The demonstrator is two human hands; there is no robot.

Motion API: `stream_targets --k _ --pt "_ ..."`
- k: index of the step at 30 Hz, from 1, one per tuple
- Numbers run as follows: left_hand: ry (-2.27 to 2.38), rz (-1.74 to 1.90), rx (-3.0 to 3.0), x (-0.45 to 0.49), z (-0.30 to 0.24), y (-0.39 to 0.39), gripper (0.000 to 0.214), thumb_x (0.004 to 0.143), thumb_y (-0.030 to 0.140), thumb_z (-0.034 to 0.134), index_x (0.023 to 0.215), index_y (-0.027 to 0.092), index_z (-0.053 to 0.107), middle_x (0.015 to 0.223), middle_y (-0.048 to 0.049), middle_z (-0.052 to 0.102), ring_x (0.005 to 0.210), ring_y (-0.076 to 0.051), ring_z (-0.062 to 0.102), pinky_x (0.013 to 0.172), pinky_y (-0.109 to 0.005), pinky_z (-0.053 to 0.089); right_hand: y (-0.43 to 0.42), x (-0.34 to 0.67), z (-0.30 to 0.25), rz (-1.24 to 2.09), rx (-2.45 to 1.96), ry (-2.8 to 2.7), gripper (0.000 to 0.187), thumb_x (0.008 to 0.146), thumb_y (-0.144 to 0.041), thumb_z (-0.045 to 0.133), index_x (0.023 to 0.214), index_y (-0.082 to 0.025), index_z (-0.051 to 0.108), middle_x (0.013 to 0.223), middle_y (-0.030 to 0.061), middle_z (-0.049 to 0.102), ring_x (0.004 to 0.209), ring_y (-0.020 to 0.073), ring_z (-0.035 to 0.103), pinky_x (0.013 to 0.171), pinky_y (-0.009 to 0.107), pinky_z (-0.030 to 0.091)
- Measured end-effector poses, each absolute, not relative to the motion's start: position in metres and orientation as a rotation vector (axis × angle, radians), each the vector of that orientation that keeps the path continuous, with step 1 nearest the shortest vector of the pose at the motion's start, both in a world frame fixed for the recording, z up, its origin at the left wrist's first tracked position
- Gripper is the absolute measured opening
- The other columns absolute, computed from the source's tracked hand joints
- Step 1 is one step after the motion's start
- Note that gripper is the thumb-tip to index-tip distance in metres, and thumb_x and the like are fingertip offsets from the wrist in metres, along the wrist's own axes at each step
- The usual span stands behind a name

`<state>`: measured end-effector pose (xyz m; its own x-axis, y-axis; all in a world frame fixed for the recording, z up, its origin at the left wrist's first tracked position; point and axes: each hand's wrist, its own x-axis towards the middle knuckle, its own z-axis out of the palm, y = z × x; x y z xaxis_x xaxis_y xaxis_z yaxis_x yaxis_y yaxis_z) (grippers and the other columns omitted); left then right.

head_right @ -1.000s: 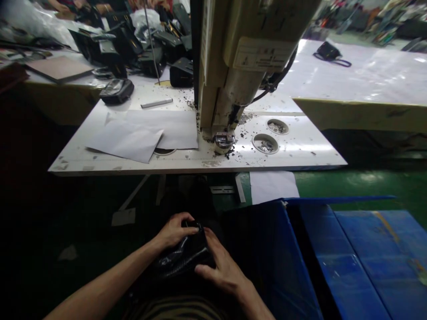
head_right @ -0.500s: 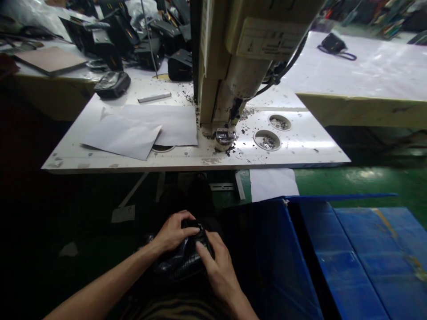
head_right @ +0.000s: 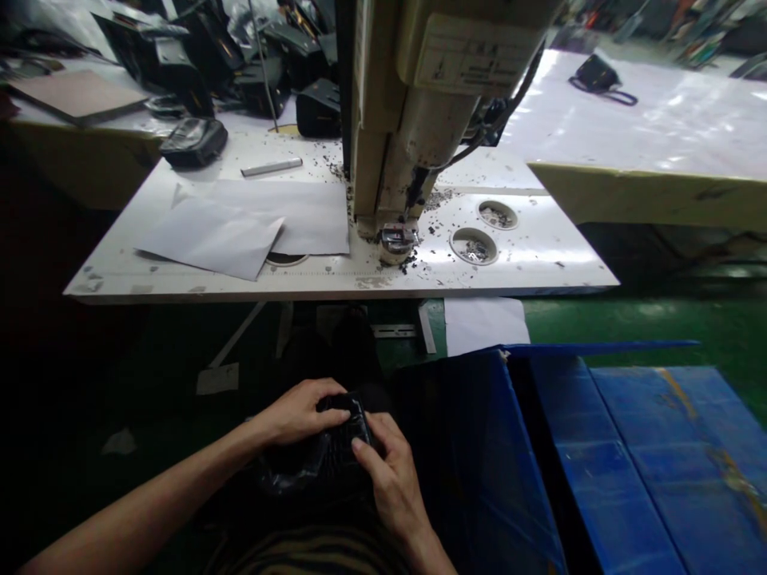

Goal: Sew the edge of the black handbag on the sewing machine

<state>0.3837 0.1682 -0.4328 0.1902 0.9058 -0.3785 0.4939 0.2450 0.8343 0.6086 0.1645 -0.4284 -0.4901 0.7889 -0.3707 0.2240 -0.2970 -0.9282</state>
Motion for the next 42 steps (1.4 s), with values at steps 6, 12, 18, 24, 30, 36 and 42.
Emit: stream_targets --k 6,12,18,24,30,36,42 --pt "1.461 0.469 1.363 0.385 -0.43 0.166 0.029 0.088 0.037 0.07 0.112 0.025 0.08 0.111 -0.0029 0.082 0.103 -0.027 0.074 0.086 -0.03 0.05 0.16 0.609 -0.43 1.827 -1.27 -1.509 0.031 0.096 -0.032 0.064 0.124 -0.03 0.075 0.108 0.0031 0.065 0.104 0.0255 0.061 0.09 0.036 0.044" --pt "1.491 0.474 1.331 0.388 -0.428 0.163 0.027 0.089 0.037 0.07 0.111 0.028 0.081 0.108 -0.001 0.083 0.1 -0.026 0.074 0.086 -0.03 0.049 0.157 0.611 -0.431 1.817 -1.287 -1.527 0.033 0.096 -0.033 0.064 0.127 -0.029 0.074 0.109 0.0044 0.065 0.105 0.0266 0.061 0.091 0.037 0.045" --pt "1.516 0.488 1.299 0.389 -0.425 0.161 0.026 0.089 0.037 0.069 0.109 0.028 0.081 0.109 -0.0009 0.082 0.1 -0.027 0.074 0.083 -0.03 0.049 0.158 0.61 -0.429 1.795 -1.275 -1.54 0.034 0.096 -0.031 0.065 0.129 -0.029 0.074 0.112 0.0048 0.066 0.107 0.0269 0.062 0.093 0.038 0.046" --pt "1.475 0.577 1.247 0.384 -0.424 0.157 0.026 0.087 0.038 0.07 0.107 0.025 0.081 0.107 -0.0018 0.082 0.1 -0.026 0.073 0.085 -0.03 0.051 0.161 0.615 -0.431 1.775 -1.261 -1.546 0.034 0.103 -0.042 0.055 0.13 -0.029 0.072 0.123 0.0075 0.066 0.115 0.0282 0.062 0.099 0.041 0.048" --pt "1.375 0.713 1.193 0.368 -0.398 0.144 0.026 0.09 0.035 0.07 0.112 0.023 0.08 0.114 -0.0041 0.08 0.107 -0.026 0.072 0.097 -0.033 0.054 0.175 0.615 -0.437 1.778 -1.402 -1.514 0.045 0.098 -0.054 0.062 0.135 -0.028 0.068 0.14 0.0095 0.064 0.129 0.033 0.058 0.114 0.049 0.042" --pt "1.439 0.841 1.272 0.364 -0.381 0.13 0.021 0.09 0.031 0.075 0.11 0.028 0.081 0.115 -0.0044 0.08 0.111 -0.027 0.072 0.103 -0.038 0.054 0.181 0.592 -0.413 2.228 -1.117 -1.282 0.037 0.1 -0.05 0.061 0.122 -0.024 0.077 0.107 0.0042 0.078 0.104 0.03 0.069 0.096 0.043 0.051" --pt "1.57 0.818 1.352 0.379 -0.384 0.127 0.022 0.09 0.028 0.076 0.111 0.029 0.08 0.116 -0.0022 0.08 0.114 -0.025 0.072 0.105 -0.037 0.054 0.183 0.59 -0.421 2.206 -1.13 -1.194 0.037 0.097 -0.052 0.067 0.118 -0.024 0.079 0.105 0.0037 0.079 0.103 0.0284 0.069 0.093 0.039 0.05"
